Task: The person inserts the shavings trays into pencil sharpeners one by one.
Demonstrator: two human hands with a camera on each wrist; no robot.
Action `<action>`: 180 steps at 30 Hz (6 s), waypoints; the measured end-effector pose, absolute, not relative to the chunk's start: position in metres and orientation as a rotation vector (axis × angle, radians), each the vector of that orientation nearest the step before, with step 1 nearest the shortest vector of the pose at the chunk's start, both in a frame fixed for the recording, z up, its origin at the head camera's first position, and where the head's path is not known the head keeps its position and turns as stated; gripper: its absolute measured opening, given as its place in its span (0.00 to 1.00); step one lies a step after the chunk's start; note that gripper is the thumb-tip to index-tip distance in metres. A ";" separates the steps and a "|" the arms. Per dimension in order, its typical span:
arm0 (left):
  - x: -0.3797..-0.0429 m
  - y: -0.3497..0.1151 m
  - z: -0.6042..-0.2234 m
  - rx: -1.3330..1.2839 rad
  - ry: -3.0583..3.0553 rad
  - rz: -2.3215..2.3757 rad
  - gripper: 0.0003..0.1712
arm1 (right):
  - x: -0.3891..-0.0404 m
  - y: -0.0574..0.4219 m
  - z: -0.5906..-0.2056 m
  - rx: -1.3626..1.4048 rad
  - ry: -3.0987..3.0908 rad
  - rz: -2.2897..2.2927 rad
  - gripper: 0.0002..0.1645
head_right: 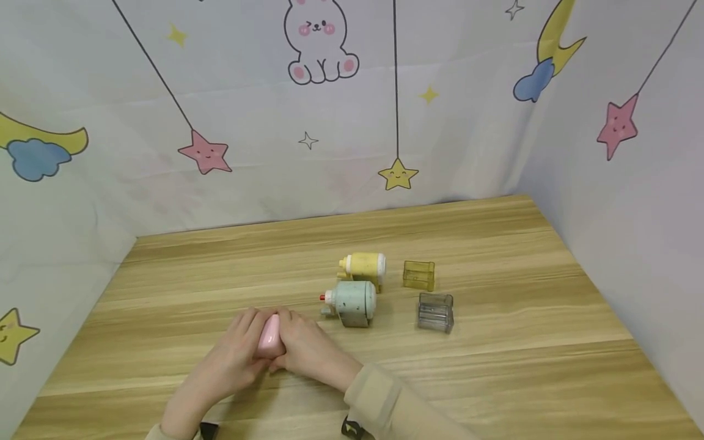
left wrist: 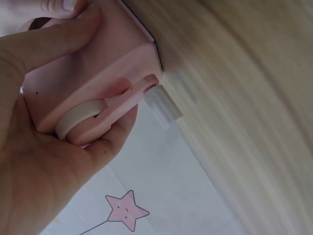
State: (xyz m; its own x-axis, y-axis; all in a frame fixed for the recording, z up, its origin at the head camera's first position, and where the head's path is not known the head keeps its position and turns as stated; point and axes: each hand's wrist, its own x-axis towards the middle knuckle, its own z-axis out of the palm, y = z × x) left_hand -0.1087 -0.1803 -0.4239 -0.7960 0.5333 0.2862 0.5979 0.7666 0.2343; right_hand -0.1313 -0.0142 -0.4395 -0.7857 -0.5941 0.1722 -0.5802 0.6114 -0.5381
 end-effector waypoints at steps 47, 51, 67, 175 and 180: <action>-0.111 -0.158 -0.405 -0.931 -2.672 -0.270 0.43 | -0.097 0.031 -0.398 -1.118 3.317 -0.444 0.27; -0.114 -0.152 -0.404 -0.935 -2.658 -0.255 0.41 | -0.099 0.039 -0.394 -1.128 3.344 -0.478 0.26; -0.125 -0.126 -0.395 -1.036 -2.615 -0.322 0.47 | -0.112 0.076 -0.391 -1.056 3.346 -0.492 0.35; -0.160 -0.061 -0.404 -1.117 -2.747 -0.445 0.42 | -0.126 0.207 -0.411 -0.395 3.029 -0.558 0.38; -0.159 -0.059 -0.402 -1.126 -2.753 -0.441 0.41 | -0.125 0.207 -0.410 -0.398 3.007 -0.553 0.38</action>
